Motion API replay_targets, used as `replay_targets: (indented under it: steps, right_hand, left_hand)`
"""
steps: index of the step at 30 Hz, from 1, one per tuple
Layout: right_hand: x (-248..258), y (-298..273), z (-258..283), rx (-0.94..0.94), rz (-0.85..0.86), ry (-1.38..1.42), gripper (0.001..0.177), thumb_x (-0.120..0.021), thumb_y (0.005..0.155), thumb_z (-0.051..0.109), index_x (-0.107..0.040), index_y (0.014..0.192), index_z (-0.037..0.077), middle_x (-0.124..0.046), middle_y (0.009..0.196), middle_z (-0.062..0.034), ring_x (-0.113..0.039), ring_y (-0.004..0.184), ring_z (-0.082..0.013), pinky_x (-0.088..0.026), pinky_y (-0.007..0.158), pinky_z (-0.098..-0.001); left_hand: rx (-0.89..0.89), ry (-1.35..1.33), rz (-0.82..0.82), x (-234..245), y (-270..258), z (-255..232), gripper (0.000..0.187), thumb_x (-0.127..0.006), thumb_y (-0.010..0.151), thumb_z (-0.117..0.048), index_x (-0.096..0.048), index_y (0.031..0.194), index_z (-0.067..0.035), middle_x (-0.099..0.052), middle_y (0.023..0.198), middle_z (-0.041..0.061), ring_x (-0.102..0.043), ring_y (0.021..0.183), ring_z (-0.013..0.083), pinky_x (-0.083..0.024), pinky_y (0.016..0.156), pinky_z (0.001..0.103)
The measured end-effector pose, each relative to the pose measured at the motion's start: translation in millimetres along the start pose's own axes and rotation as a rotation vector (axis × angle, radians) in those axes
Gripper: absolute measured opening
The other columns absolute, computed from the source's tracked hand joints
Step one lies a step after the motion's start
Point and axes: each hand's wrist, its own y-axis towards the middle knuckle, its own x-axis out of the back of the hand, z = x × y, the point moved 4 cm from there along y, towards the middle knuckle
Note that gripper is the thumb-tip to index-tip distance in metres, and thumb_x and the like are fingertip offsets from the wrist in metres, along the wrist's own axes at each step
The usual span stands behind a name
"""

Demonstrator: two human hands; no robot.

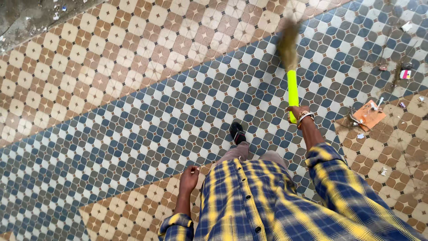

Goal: The person sweeps debris, including paper scraps and dust, into a pile on a tiled floor using a long-handled broom.

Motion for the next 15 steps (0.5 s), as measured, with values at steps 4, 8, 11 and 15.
replay_targets:
  steps: [4,8,11,15]
  right_hand:
    - [-2,-5,12,0.233,-0.168,-0.100,0.027,-0.079,0.082,0.008,-0.062,0.094,-0.010,-0.067,0.074,-0.0185,-0.066,0.051,-0.0267,-0.056,0.045,-0.0399]
    - [-25,-36,-27,0.416,-0.203,-0.269,0.038,-0.084,0.077,0.011,-0.067,0.106,-0.006,-0.072,0.082,-0.0166,-0.070,0.060,-0.0236,-0.057,0.052,-0.0356]
    - [-62,-55,-62,0.282,-0.063,-0.148,0.044,-0.081,0.074,0.007,-0.060,0.111,-0.004,-0.069,0.075,-0.0151,-0.066,0.055,-0.0220,-0.055,0.045,-0.0360]
    - [-91,-79,-83,0.103,0.127,-0.201,0.038,-0.082,0.075,0.007,-0.065,0.108,-0.004,-0.068,0.071,-0.0158,-0.062,0.050,-0.0207,-0.050,0.041,-0.0342]
  left_hand:
    - [-0.086,-0.021,-0.024,-1,13,-15,0.038,-0.064,0.092,-0.036,-0.069,0.115,-0.006,-0.075,0.114,0.015,-0.073,0.106,0.0301,-0.054,0.091,0.041]
    - [-0.051,0.009,0.020,-14,19,-24,0.036,-0.064,0.092,-0.037,-0.068,0.114,-0.008,-0.075,0.114,0.012,-0.074,0.104,0.0298,-0.054,0.092,0.041]
    - [-0.106,0.035,0.027,-18,24,-30,0.035,-0.065,0.092,-0.035,-0.069,0.114,-0.008,-0.075,0.113,0.013,-0.073,0.105,0.0298,-0.055,0.091,0.042]
    - [-0.120,0.070,0.035,-17,33,-37,0.034,-0.065,0.093,-0.033,-0.069,0.115,-0.007,-0.075,0.113,0.013,-0.072,0.104,0.0303,-0.055,0.091,0.042]
